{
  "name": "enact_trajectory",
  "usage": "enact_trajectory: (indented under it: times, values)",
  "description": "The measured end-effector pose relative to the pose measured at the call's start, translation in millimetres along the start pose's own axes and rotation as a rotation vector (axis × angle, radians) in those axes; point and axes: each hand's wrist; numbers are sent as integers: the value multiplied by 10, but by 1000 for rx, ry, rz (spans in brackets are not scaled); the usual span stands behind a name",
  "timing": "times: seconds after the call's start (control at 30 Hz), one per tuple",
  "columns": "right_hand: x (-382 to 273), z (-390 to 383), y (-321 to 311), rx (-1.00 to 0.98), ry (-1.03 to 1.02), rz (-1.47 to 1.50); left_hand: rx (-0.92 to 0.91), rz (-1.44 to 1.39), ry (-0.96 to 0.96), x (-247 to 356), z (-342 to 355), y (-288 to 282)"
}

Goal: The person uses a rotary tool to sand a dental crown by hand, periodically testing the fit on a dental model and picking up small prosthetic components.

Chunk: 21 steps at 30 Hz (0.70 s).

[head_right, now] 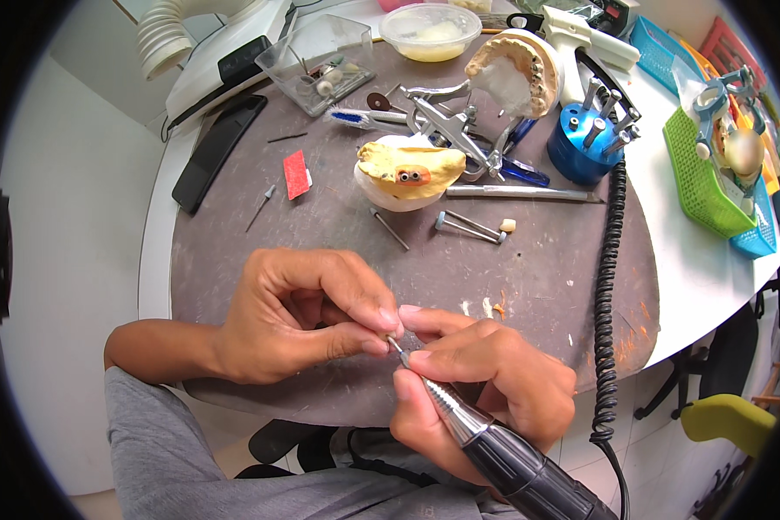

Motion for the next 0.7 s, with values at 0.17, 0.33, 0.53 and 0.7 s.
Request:
enact_trajectory:
  times: [0.17,0.33,0.53,0.7]
  values:
    - [-6,6,-16,-24,6,0,-2,-53,-48,20,3,13]
    - [-1,28,13,-21,-56,-85,-3,-44,-65,22,16,-6]
    - [8,24,24,-6,-60,-54,4,-101,-77,20,11,-7]
    - [2,21,31,1,-56,-52,10,-130,-104,47,13,7]
Point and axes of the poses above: each hand's wrist, its own z-axis towards the middle knuckle, its own y-axis out of the palm, x = y × z, and after that the axes turned 12 degrees about -z, right-handed
